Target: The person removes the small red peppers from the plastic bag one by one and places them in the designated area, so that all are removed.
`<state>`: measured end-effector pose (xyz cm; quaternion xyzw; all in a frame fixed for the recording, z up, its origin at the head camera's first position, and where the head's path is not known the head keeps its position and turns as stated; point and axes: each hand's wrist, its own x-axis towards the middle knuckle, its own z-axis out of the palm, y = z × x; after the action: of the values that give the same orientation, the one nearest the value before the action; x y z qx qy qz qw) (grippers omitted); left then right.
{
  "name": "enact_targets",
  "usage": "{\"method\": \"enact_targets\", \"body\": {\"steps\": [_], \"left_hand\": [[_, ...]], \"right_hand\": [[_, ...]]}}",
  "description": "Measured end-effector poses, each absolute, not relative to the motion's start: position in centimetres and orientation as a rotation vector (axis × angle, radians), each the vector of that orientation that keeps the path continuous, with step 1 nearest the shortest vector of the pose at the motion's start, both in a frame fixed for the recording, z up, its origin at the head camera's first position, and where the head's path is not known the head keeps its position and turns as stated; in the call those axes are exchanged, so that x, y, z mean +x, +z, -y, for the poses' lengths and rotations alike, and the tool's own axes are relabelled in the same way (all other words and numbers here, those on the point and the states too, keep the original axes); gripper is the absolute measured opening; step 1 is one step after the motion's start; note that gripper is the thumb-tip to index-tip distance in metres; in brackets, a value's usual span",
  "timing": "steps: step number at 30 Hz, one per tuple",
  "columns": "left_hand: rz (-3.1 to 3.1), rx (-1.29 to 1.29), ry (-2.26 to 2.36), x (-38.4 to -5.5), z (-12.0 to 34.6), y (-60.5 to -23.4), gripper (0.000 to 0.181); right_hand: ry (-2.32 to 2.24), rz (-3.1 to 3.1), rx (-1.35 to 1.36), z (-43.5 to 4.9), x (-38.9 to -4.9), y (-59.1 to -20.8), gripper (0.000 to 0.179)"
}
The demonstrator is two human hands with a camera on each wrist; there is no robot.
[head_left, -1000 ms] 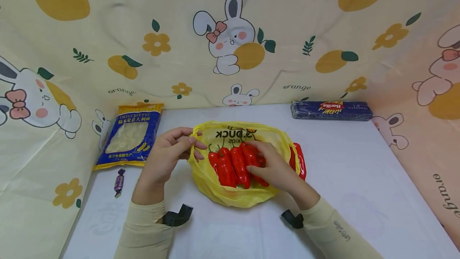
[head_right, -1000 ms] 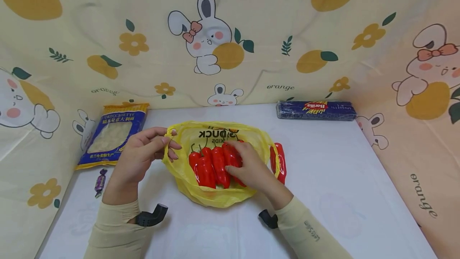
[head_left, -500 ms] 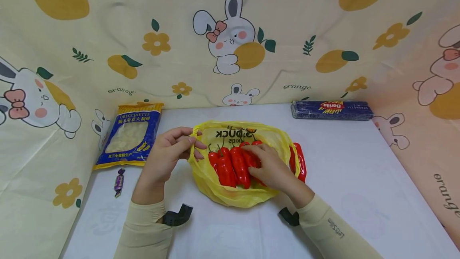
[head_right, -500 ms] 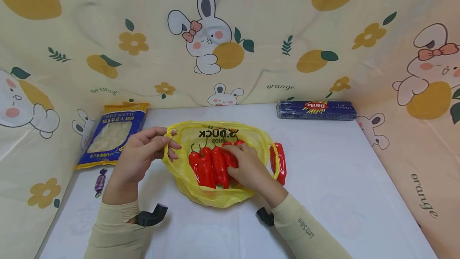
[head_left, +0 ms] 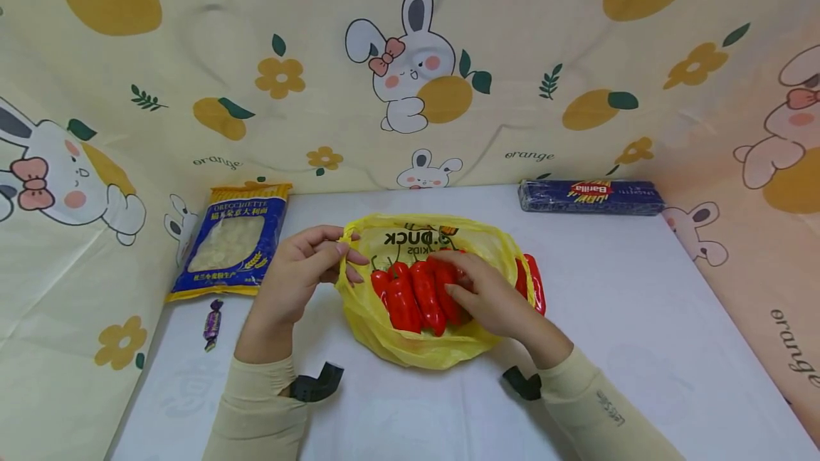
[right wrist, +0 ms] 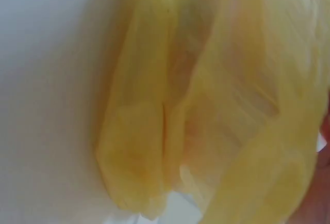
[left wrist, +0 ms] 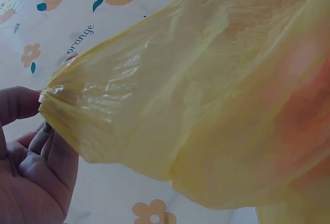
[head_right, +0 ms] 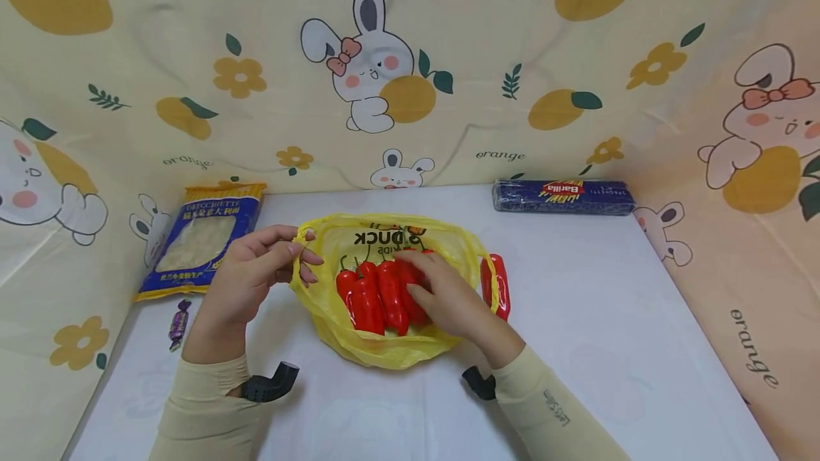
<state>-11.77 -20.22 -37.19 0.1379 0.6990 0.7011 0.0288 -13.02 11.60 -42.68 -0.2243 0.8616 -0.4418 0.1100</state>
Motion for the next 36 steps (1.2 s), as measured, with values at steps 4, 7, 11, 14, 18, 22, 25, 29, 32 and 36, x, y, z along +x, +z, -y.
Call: {"method": "enact_targets", "body": {"steps": [4,7,11,14,18,22,25,29,32,36], "left_hand": [[-2.156,0.430,2.162,-11.8,20.3,-37.2,0.025],[-2.156,0.426,2.164,-11.7,20.3,-37.2,0.025],[-2.156,0.423,2.168,-11.7,20.3,-37.2,0.025],[-2.156,0.423,2.168,-11.8,20.3,-37.2,0.025],[-2.159,0.427,2.167,-11.8,20.4,-37.3,0.025],[-2.160,0.433,2.166,-11.8,20.4,-37.2,0.026],[-2.161,0.437,2.166,-11.8,20.3,-37.2,0.026],[-2.166,0.433,2.163,-11.8,20.3,-37.2,0.026],[-2.170,0.424,2.161,-11.7,20.3,-37.1,0.025],[-2.174,0.417,2.161,-11.7,20.3,-37.0,0.025]], "right_hand": [[-1.362,-2.455,-0.706,-12.2,-12.8,-42.2,0.050],[-1.429,-2.378,-0.716,-12.7,-12.6,-42.0,0.045],[-1.507,-2.302,-0.726,-13.3,-12.3,-41.7,0.043],[-1.565,-2.286,-0.718,-13.8,-12.2,-41.5,0.043],[-1.643,-2.276,-0.669,-14.6,-12.2,-41.5,0.044],[-1.710,-2.241,-0.612,-15.7,-12.3,-41.5,0.045],[-1.771,-2.193,-0.583,-16.7,-12.3,-41.5,0.047],[-1.826,-2.169,-0.546,-18.0,-12.4,-41.5,0.049],[-1.831,-2.187,-0.503,-18.8,-12.4,-41.4,0.052],[-1.843,-2.210,-0.452,-19.8,-12.4,-41.4,0.054]]}}
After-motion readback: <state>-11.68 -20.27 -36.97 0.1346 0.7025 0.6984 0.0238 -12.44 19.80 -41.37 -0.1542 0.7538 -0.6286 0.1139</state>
